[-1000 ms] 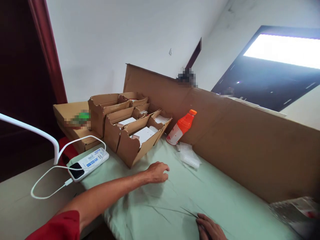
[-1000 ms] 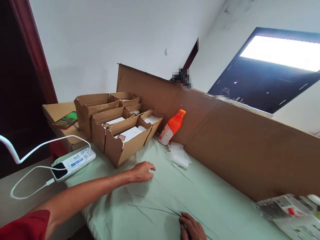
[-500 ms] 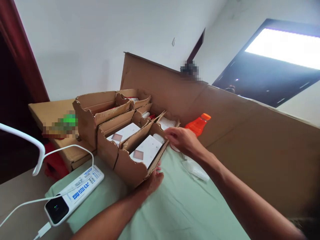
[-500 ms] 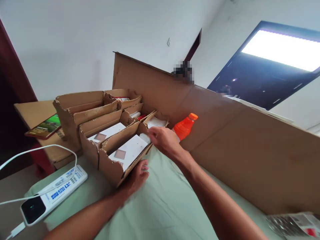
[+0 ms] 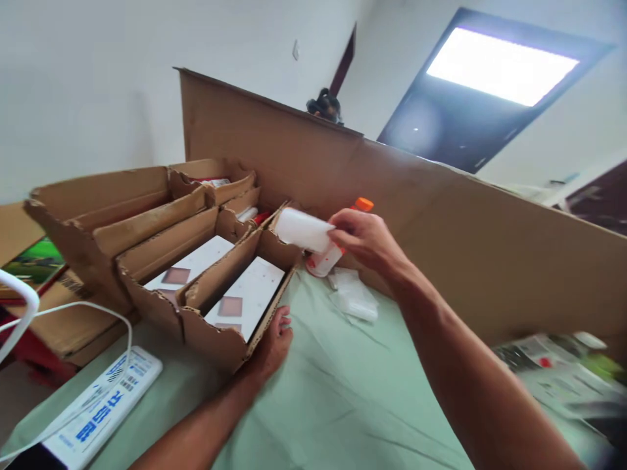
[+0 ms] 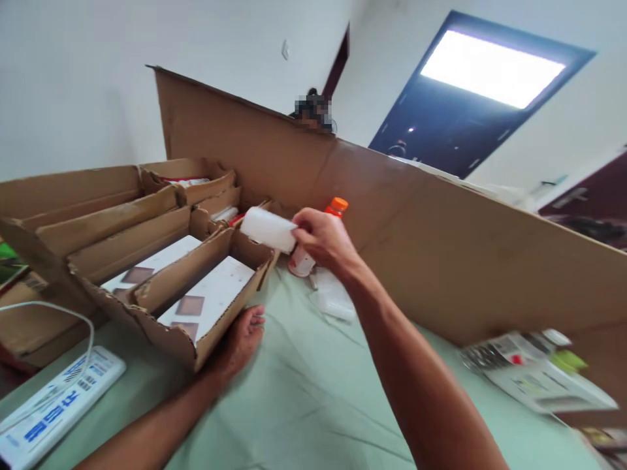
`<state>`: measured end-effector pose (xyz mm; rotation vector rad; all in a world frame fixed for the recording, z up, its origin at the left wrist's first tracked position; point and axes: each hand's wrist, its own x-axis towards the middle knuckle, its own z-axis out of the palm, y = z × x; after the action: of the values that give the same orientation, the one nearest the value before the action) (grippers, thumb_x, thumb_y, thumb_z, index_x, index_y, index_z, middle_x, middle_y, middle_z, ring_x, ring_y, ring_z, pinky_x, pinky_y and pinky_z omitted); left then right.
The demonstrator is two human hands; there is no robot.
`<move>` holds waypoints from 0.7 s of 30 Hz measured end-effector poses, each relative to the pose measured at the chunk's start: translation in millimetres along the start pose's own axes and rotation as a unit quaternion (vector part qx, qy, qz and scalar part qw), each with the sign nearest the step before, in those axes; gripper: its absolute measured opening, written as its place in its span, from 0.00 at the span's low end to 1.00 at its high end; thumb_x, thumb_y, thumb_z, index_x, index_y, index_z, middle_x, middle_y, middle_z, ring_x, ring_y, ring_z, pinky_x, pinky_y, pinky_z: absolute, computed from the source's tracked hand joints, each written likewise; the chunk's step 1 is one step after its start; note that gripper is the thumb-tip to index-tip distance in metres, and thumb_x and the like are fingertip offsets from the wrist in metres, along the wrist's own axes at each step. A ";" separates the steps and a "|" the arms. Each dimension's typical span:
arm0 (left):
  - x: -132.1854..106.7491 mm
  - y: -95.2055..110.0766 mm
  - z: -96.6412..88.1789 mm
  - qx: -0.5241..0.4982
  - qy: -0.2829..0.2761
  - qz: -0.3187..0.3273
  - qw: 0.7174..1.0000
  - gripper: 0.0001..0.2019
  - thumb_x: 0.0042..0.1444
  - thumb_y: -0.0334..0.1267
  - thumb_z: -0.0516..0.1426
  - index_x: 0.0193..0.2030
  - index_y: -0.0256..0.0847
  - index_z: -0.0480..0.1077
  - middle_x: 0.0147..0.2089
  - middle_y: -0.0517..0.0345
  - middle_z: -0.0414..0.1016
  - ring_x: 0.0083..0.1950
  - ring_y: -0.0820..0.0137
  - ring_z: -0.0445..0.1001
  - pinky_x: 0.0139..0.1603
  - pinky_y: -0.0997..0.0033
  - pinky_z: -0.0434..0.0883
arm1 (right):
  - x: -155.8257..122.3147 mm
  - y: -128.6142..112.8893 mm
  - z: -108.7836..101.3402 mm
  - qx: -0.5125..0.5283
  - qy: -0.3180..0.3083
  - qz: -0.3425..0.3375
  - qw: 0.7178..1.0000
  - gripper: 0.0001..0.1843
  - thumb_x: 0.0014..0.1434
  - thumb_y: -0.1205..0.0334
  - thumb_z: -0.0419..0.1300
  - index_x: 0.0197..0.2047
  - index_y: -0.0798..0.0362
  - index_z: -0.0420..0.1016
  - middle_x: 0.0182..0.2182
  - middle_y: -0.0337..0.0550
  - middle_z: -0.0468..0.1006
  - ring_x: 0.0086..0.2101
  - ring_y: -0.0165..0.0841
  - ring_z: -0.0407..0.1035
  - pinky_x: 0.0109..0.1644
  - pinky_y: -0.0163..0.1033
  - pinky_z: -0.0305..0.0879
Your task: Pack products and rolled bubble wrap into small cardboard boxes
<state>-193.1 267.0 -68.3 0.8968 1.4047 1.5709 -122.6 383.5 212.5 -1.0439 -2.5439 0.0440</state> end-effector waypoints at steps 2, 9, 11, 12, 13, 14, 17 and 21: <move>-2.1 -0.7 -0.5 0.009 -0.004 0.011 1.000 0.22 0.52 0.28 0.55 0.54 0.41 0.70 0.50 0.50 0.77 0.50 0.65 0.76 0.51 0.65 0.71 | -27.7 43.2 -9.5 0.194 0.098 0.089 0.972 0.10 0.51 0.58 0.62 0.36 0.54 0.78 0.28 0.40 0.78 0.28 0.31 0.71 0.33 0.35 0.67; -3.7 -1.2 1.3 0.024 0.005 0.045 0.999 0.22 0.51 0.26 0.54 0.53 0.40 0.70 0.51 0.48 0.77 0.49 0.65 0.76 0.49 0.65 0.72 | -111.0 149.7 54.3 0.286 0.165 0.320 0.888 0.13 0.41 0.51 0.62 0.26 0.52 0.70 0.18 0.40 0.73 0.19 0.29 0.66 0.22 0.33 0.61; -2.8 -3.1 2.5 0.023 0.018 0.049 0.998 0.24 0.51 0.26 0.53 0.56 0.40 0.67 0.55 0.47 0.75 0.49 0.66 0.76 0.49 0.66 0.72 | -121.5 160.7 65.9 0.259 0.157 0.343 0.889 0.12 0.40 0.53 0.62 0.26 0.53 0.71 0.15 0.39 0.72 0.16 0.29 0.63 0.19 0.34 0.57; -2.4 -4.3 3.0 0.022 0.024 0.051 0.998 0.26 0.51 0.26 0.53 0.59 0.40 0.65 0.56 0.46 0.74 0.49 0.67 0.76 0.50 0.65 0.73 | -123.1 163.1 67.0 0.242 0.158 0.346 0.893 0.13 0.40 0.54 0.62 0.28 0.53 0.72 0.14 0.38 0.71 0.15 0.29 0.61 0.19 0.34 0.56; -2.3 -5.4 3.5 0.021 0.029 0.052 0.998 0.28 0.52 0.26 0.52 0.61 0.40 0.63 0.57 0.45 0.73 0.48 0.67 0.76 0.50 0.65 0.73 | -121.7 162.8 65.3 0.226 0.162 0.342 0.898 0.14 0.42 0.54 0.61 0.31 0.54 0.74 0.15 0.38 0.71 0.15 0.30 0.61 0.19 0.35 0.57; -2.4 -6.5 3.8 0.020 0.034 0.053 0.998 0.29 0.53 0.26 0.52 0.63 0.40 0.61 0.57 0.45 0.72 0.48 0.68 0.76 0.50 0.65 0.73 | -116.6 159.5 61.3 0.211 0.167 0.332 0.904 0.16 0.44 0.54 0.60 0.35 0.55 0.76 0.17 0.38 0.73 0.16 0.31 0.63 0.21 0.37 0.59; -3.8 -8.7 4.9 0.022 0.037 0.061 0.997 0.31 0.54 0.27 0.52 0.66 0.42 0.57 0.59 0.46 0.71 0.49 0.68 0.76 0.50 0.65 0.73 | -78.5 128.7 45.3 0.189 0.148 0.253 0.937 0.17 0.49 0.54 0.62 0.41 0.52 0.79 0.32 0.43 0.82 0.31 0.35 0.74 0.35 0.39 0.69; -3.5 -12.0 6.1 0.033 0.041 0.049 0.997 0.31 0.55 0.28 0.52 0.67 0.44 0.57 0.60 0.48 0.71 0.50 0.67 0.76 0.49 0.65 0.73 | 10.6 59.7 41.0 -0.005 -0.011 0.022 1.000 0.15 0.61 0.58 0.58 0.49 0.51 0.80 0.49 0.46 0.82 0.49 0.40 0.74 0.53 0.43 0.68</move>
<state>-184.7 266.7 -79.4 0.9637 1.4985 1.6598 -104.4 438.6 167.9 -1.1084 -2.5441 0.0565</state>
